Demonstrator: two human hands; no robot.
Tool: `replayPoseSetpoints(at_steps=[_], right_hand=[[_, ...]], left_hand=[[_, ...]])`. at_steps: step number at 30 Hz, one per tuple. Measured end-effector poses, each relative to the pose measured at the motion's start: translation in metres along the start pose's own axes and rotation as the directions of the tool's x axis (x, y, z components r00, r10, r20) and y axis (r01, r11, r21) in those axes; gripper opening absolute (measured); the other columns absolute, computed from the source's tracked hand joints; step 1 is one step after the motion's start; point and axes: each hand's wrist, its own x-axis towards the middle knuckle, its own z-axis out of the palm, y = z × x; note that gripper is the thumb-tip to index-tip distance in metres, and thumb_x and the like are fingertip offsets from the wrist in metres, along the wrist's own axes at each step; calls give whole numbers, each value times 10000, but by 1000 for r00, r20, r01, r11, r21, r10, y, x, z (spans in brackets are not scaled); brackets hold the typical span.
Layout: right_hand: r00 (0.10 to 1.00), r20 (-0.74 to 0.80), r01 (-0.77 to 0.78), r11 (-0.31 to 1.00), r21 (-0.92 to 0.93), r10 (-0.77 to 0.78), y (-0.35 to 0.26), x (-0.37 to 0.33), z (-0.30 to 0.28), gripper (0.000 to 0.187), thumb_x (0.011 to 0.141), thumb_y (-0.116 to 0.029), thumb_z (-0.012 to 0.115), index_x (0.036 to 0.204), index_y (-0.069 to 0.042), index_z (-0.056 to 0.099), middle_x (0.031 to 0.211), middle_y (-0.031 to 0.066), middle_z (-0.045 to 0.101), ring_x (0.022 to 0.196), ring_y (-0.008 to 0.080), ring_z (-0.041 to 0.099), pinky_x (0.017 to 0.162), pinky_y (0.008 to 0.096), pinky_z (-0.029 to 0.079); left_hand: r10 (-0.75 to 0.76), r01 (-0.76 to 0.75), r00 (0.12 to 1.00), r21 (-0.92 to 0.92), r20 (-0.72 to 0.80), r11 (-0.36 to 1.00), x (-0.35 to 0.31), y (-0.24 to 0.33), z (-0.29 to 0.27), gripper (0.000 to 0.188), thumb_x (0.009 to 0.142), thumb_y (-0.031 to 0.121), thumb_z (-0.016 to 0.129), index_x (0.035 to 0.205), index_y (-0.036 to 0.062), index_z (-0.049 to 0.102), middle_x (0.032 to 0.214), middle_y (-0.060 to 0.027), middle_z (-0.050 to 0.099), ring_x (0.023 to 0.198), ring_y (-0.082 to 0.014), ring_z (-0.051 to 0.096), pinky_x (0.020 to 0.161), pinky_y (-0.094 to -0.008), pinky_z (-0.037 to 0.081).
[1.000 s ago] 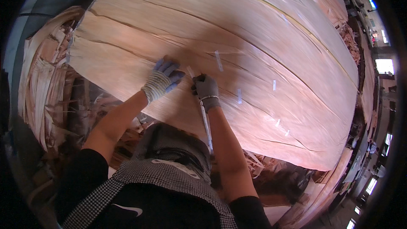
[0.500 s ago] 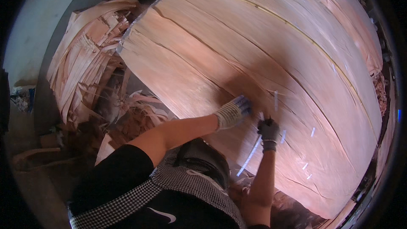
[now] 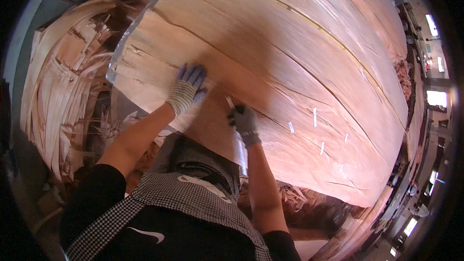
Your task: The person prepares a stack of wood veneers by removing large protective sheets and then applies small pieces of tape to the edges of the veneers to secure them together.
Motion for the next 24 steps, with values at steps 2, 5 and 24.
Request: replayPoseSetpoints(at_steps=[2, 5, 24], right_hand=[[995, -98, -28, 994, -103, 18, -16, 27, 30, 248, 913, -236, 608, 941, 6, 656, 673, 80, 664, 515, 145, 617, 425, 276, 442], [934, -227, 170, 902, -396, -276, -19, 44, 50, 253, 888, -241, 633, 864, 7, 672, 614, 79, 646, 500, 159, 617, 445, 296, 469], [987, -159, -24, 998, 63, 34, -47, 8, -12, 165, 921, -96, 515, 1023, 16, 582, 784, 117, 698, 486, 159, 626, 378, 255, 425]], left_hand=[[-41, 41, 999, 24, 21, 999, 1, 7, 6, 569, 855, 388, 572, 1324, 68, 528, 1439, -141, 433, 1372, -317, 336, 1162, -510, 179], [298, -287, 951, -127, 76, 949, 6, 18, 11, 531, 863, 333, 564, 1327, 78, 529, 1436, -115, 447, 1372, -283, 345, 1177, -493, 171], [243, -240, 970, -157, -2, 958, 45, 22, -24, 606, 818, 362, 639, 1333, 73, 503, 1443, -143, 425, 1364, -308, 353, 1159, -497, 192]])
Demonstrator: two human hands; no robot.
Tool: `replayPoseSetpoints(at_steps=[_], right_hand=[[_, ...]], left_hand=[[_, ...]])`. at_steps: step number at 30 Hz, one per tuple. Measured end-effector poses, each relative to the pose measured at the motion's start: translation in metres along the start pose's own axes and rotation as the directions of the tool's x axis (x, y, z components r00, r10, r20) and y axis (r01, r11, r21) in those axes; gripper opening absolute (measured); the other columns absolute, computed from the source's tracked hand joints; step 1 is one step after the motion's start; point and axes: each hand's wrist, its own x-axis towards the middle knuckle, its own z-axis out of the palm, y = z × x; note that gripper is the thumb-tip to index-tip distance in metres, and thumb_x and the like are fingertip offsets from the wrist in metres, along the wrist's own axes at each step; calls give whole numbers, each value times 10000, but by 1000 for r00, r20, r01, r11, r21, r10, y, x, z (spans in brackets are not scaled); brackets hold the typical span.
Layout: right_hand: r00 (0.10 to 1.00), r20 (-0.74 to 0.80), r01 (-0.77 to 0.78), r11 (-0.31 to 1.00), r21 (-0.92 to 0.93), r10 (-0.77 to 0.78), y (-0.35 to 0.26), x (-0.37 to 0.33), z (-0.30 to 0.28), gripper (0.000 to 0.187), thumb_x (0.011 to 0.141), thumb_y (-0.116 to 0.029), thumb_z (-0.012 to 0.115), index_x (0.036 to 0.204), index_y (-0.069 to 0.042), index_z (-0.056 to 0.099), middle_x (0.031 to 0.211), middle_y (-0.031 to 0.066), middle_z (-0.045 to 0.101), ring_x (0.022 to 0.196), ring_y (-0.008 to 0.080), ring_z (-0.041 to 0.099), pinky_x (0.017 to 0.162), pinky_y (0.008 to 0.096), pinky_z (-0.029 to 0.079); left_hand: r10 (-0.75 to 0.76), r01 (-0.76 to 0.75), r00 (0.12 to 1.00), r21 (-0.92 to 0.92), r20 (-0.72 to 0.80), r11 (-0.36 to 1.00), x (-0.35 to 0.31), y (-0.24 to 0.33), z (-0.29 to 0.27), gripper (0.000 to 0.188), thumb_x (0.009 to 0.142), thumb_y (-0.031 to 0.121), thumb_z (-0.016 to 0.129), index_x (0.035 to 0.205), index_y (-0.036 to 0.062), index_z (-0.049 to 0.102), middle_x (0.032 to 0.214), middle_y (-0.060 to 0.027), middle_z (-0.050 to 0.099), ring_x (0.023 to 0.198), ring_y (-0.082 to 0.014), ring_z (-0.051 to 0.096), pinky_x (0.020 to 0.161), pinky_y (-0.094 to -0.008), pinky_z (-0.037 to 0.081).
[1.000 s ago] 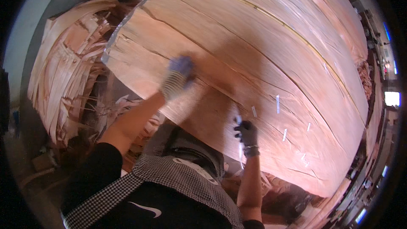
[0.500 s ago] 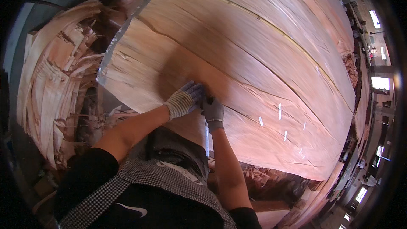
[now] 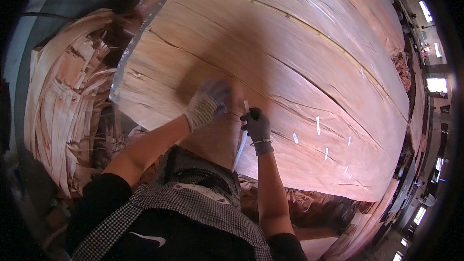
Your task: The person prepares a stack of wood veneers by removing large protective sheets and then applies small pieces of tape to the edges of the veneers to secure them together.
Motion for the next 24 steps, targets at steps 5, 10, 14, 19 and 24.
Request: replayPoseSetpoints(at_steps=[5, 10, 14, 19, 24], right_hand=[[999, -33, -11, 1000, 13, 12, -17, 22, -6, 177, 933, -159, 552, 962, 10, 598, 741, 116, 696, 474, 166, 628, 357, 267, 414], [999, -40, -10, 997, 75, 13, -24, 60, 7, 209, 932, -192, 561, 994, 1, 609, 727, 103, 693, 482, 161, 630, 366, 274, 418], [999, -25, -35, 994, 103, 38, -24, 83, 13, 217, 918, -189, 578, 1003, 6, 624, 713, 95, 693, 493, 162, 634, 390, 285, 448], [995, -14, -98, 993, 59, 99, -10, 101, 14, 195, 862, -185, 644, 878, 6, 678, 674, 94, 686, 503, 189, 644, 447, 322, 499], [989, -120, 57, 964, -260, -91, 9, 116, 18, 255, 831, -252, 679, 805, 0, 699, 671, 136, 680, 563, 220, 667, 525, 365, 515]], left_hand=[[-114, 114, 993, 15, 10, 993, -1, -32, 13, 636, 800, 354, 658, 1348, 81, 483, 1454, -164, 398, 1362, -341, 343, 1140, -525, 210], [-119, 119, 993, 11, 4, 993, -5, -31, 27, 682, 783, 357, 673, 1366, 78, 456, 1462, -177, 383, 1362, -366, 334, 1132, -554, 209], [-121, 121, 993, 23, 6, 992, 2, -31, 21, 674, 775, 351, 680, 1354, 77, 471, 1454, -175, 391, 1354, -362, 340, 1130, -555, 212], [-196, 196, 981, 18, 9, 980, 18, -20, 11, 622, 771, 326, 671, 1312, 63, 513, 1432, -156, 419, 1353, -352, 343, 1135, -553, 212], [168, -168, 986, 27, 7, 985, 66, -5, 31, 536, 811, 308, 614, 1273, 45, 549, 1401, -141, 456, 1338, -353, 371, 1144, -548, 208]])
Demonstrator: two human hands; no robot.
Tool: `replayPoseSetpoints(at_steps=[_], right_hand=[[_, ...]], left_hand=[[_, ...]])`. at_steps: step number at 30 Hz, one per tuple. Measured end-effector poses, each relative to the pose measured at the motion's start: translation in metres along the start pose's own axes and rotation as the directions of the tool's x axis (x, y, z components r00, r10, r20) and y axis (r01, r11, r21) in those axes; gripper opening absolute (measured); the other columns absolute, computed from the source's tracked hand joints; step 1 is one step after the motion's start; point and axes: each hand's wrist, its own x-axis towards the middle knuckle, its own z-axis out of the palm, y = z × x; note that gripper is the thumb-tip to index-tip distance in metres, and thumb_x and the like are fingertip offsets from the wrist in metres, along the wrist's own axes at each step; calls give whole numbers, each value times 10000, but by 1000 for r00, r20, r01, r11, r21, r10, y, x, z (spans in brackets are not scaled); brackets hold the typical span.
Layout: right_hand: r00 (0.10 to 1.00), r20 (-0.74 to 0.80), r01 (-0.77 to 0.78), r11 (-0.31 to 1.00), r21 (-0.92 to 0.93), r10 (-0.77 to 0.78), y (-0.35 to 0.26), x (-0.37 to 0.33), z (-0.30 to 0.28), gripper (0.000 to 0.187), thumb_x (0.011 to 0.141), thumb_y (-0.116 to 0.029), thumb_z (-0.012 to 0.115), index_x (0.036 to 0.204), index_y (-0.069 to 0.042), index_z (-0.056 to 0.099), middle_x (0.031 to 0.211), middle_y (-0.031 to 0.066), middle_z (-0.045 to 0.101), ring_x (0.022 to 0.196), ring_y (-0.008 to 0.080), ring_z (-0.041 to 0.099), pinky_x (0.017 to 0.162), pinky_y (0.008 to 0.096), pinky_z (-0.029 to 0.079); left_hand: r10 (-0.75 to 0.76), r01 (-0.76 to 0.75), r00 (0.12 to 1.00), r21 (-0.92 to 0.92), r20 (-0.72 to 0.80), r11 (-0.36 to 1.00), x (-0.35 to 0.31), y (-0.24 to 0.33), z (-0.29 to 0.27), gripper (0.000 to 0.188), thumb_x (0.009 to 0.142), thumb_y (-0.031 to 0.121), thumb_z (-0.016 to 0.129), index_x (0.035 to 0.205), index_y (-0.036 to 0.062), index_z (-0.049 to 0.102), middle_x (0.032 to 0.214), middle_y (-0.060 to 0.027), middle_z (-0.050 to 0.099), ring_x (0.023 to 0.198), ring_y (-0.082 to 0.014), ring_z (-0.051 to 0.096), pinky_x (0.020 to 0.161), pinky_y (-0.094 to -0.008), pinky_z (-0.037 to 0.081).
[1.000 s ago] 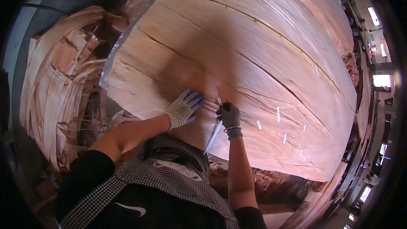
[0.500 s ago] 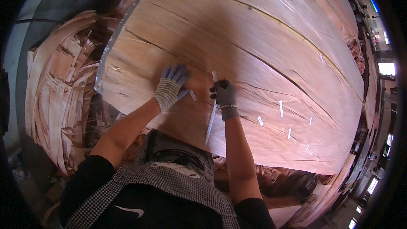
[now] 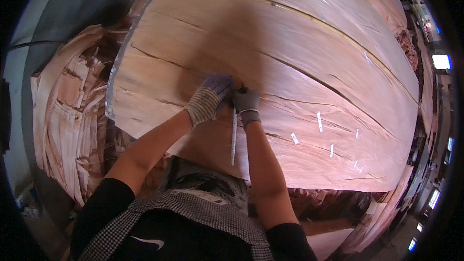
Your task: The person prepares a stack of wood veneers by removing large protective sheets and then applies small pieces of tape to the edges of the veneers to secure them together.
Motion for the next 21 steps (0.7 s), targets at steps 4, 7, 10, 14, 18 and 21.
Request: replayPoseSetpoints(at_steps=[4, 7, 10, 14, 18, 21], right_hand=[[976, -127, 147, 965, -216, -177, 7, -19, 2, 251, 838, -253, 635, 797, -11, 685, 695, 189, 668, 662, 270, 684, 599, 391, 522], [962, -20, 252, 915, -316, -272, 2, -43, -15, 239, 857, -239, 607, 802, -16, 673, 688, 177, 669, 617, 250, 677, 568, 384, 517], [997, -54, 42, 970, -240, -56, -12, -42, -54, 263, 900, -264, 615, 807, -22, 657, 715, 160, 679, 527, 219, 652, 473, 366, 485], [999, 6, -40, 971, 235, 40, -31, -50, -64, 151, 914, -144, 587, 911, 5, 613, 723, 100, 686, 475, 152, 612, 375, 264, 411], [992, -6, -122, 968, 218, 127, -42, -74, -35, 158, 931, -138, 562, 977, 9, 598, 723, 99, 685, 479, 144, 612, 369, 244, 398], [983, 45, -182, 943, 280, 176, -57, -84, 5, 179, 943, -175, 572, 975, 0, 598, 718, 87, 685, 469, 135, 600, 375, 246, 392]], left_hand=[[103, -101, 989, -23, 110, 995, 5, -12, 6, 499, 836, 307, 582, 1283, 85, 559, 1397, -155, 466, 1338, -351, 377, 1151, -526, 214], [89, -75, 985, -98, 146, 992, -3, -10, 2, 493, 840, 318, 589, 1288, 113, 564, 1407, -164, 463, 1343, -352, 375, 1154, -511, 216], [91, -81, 988, -82, 126, 993, 2, -7, -2, 481, 838, 331, 602, 1267, 116, 580, 1406, -168, 462, 1348, -346, 372, 1155, -500, 223], [56, -29, 991, -210, 123, 977, -6, -47, -23, 488, 842, 343, 599, 1247, 72, 576, 1400, -156, 457, 1351, -341, 362, 1143, -489, 240], [-235, 239, 967, -39, 96, 970, -81, -160, -73, 520, 865, 330, 581, 1308, 66, 514, 1404, -164, 452, 1330, -356, 374, 1127, -491, 253], [-230, 222, 973, 155, 33, 963, -124, -221, -89, 507, 899, 319, 548, 1343, 82, 482, 1410, -169, 445, 1329, -359, 372, 1135, -499, 235]])
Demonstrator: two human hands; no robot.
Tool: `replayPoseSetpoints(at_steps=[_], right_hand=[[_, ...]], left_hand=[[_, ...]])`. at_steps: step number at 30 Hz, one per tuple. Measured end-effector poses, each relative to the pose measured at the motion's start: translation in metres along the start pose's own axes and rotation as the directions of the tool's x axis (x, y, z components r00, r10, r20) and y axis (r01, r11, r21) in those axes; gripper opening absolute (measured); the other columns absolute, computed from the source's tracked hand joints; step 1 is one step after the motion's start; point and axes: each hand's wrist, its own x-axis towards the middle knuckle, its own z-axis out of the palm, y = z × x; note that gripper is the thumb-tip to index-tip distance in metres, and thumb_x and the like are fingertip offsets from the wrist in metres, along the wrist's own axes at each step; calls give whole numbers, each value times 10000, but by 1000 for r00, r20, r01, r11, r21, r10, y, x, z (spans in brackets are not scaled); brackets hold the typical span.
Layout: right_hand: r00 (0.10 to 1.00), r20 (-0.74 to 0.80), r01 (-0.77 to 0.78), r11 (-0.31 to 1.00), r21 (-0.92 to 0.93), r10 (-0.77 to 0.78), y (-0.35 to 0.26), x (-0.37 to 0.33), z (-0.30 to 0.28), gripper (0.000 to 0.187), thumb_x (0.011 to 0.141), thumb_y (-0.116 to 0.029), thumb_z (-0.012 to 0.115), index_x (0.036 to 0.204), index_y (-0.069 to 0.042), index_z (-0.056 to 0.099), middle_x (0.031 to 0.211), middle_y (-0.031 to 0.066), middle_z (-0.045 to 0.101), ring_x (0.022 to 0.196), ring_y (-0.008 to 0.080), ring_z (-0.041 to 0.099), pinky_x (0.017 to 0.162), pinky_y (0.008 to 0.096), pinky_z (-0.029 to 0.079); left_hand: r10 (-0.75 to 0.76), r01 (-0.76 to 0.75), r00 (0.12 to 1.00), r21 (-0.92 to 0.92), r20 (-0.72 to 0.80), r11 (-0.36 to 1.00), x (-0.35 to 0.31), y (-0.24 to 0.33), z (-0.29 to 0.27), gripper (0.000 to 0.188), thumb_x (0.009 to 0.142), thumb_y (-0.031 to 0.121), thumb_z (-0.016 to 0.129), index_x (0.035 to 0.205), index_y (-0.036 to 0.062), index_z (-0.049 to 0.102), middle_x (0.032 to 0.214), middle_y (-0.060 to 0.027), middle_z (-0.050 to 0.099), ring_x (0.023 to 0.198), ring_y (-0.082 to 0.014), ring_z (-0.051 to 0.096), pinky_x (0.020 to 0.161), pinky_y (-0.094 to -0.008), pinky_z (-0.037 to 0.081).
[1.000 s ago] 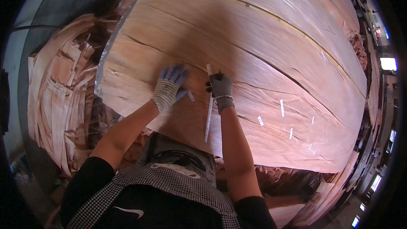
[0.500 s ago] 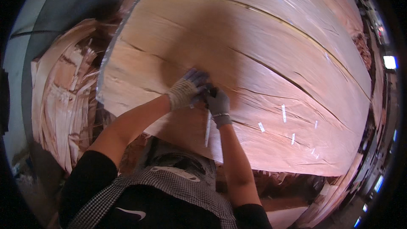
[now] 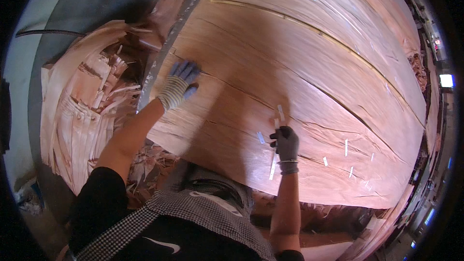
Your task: The person prepares a stack of wood veneers by removing large protective sheets and then applies small pieces of tape to the edges of the veneers to secure them together.
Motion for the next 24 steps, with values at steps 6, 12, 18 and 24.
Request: replayPoseSetpoints(at_steps=[6, 12, 18, 24], right_hand=[[985, 147, 86, 995, 46, -92, -53, 19, 129, 190, 941, -155, 560, 1057, -6, 585, 797, 104, 688, 527, 156, 619, 424, 257, 448], [992, 89, 86, 996, 5, -86, -100, 35, 206, 185, 902, -97, 533, 1042, 15, 576, 777, 112, 697, 476, 153, 614, 393, 257, 418], [997, 66, 41, 999, -13, -41, -102, 38, 217, 206, 929, -135, 550, 1072, 11, 577, 794, 102, 694, 508, 136, 620, 371, 235, 399], [997, 63, 41, 999, 9, -41, -107, 44, 229, 207, 919, -159, 575, 1023, 18, 599, 751, 102, 684, 504, 140, 621, 370, 248, 406]], left_hand=[[108, -108, 994, -33, 18, 994, -2, -53, -1, 491, 906, 313, 544, 1354, 121, 484, 1432, -165, 419, 1348, -361, 350, 1150, -508, 208], [-7, -14, 997, -264, -76, 964, -9, -72, 6, 476, 867, 271, 590, 1296, 74, 527, 1417, -171, 431, 1345, -364, 355, 1160, -514, 201], [-6, -16, 996, -262, -85, 965, -15, -82, 28, 492, 833, 216, 609, 1285, 37, 531, 1426, -194, 417, 1372, -374, 317, 1155, -522, 210], [-83, 66, 990, -146, -112, 987, -12, -75, 27, 447, 867, 280, 577, 1262, 69, 569, 1420, -160, 450, 1361, -333, 350, 1166, -531, 179]])
